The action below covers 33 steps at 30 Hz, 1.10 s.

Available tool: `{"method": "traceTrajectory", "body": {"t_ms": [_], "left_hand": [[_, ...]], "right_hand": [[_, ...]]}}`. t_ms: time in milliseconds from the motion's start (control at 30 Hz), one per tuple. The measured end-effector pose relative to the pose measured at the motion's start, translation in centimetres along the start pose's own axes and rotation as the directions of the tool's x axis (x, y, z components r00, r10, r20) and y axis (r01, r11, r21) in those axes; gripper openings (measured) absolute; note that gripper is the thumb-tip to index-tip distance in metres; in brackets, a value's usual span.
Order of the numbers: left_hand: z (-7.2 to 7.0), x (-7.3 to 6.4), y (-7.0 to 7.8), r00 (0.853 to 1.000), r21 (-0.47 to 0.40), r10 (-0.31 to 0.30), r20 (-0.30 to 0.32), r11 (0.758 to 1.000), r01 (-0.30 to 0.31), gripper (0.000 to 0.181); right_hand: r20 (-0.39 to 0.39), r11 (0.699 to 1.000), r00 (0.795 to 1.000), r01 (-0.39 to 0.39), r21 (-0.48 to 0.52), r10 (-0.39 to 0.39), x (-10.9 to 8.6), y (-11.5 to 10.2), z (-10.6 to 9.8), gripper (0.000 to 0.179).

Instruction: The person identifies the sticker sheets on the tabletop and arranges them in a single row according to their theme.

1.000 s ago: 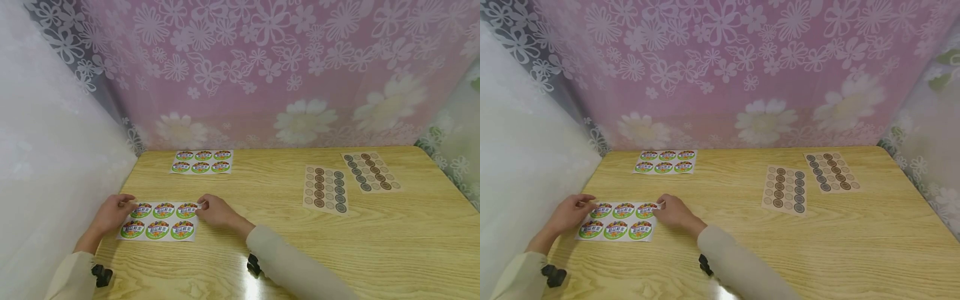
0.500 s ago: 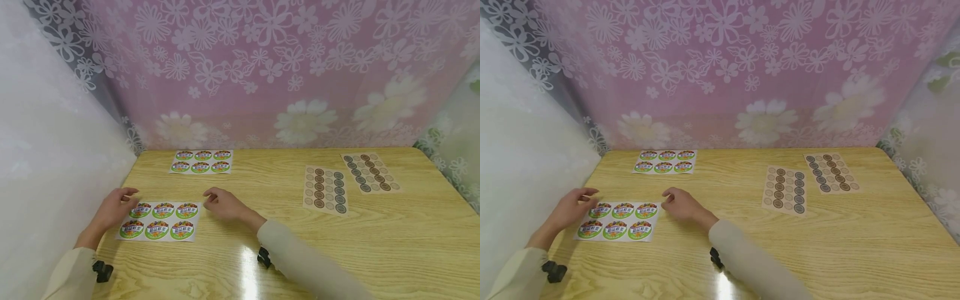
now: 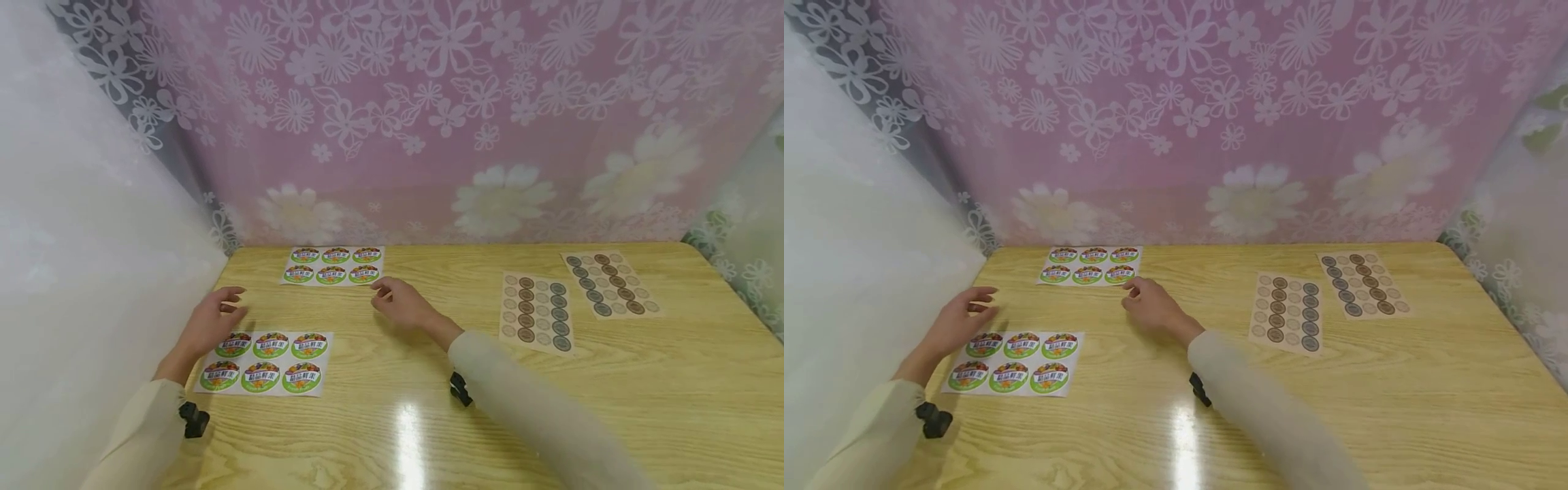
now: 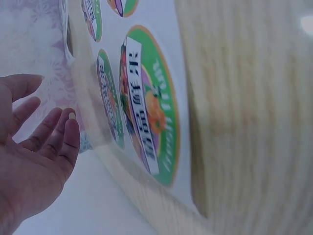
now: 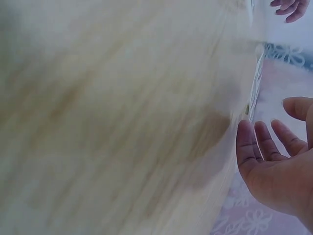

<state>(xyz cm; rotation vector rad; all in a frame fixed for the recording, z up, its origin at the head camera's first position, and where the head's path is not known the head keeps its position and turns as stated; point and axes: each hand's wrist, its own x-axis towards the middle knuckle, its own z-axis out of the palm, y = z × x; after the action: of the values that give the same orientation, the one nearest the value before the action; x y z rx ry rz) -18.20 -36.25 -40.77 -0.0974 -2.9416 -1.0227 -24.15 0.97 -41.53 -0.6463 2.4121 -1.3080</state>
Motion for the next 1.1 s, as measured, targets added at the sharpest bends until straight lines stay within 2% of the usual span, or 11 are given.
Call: {"method": "traceTrajectory", "body": {"t_ms": [300,567,700,867,1100], "left_hand": [[1.0,2.6,0.6,0.998,-0.036,-0.061,0.018,0.997,0.061,0.048],[2.3,5.4,1.0,0.995,-0.082,-0.092,0.028,0.992,0.094,0.048],[3.2,6.9,1.0,0.996,-0.067,-0.086,0.020,0.994,0.087,0.048],[3.8,8.3,1.0,0.995,-0.039,-0.097,0.007,0.994,0.097,0.046],[4.8,10.5,2.0,0.995,-0.025,-0.104,0.000,0.994,0.104,0.047]], "right_hand": [[-0.079,0.999,0.997,-0.027,-0.023,0.025,1.7,1.4,-0.9,0.038],[-0.142,0.998,0.988,-0.055,0.013,0.056,3.5,1.9,-1.1,0.041],[-0.183,0.996,0.979,-0.087,0.035,0.092,4.5,2.2,-1.4,0.041],[-0.193,0.985,0.966,-0.167,0.043,0.172,5.8,2.4,-1.1,0.046],[-0.276,0.961,0.931,-0.268,-0.072,0.239,6.9,1.8,-0.7,0.053]]}}
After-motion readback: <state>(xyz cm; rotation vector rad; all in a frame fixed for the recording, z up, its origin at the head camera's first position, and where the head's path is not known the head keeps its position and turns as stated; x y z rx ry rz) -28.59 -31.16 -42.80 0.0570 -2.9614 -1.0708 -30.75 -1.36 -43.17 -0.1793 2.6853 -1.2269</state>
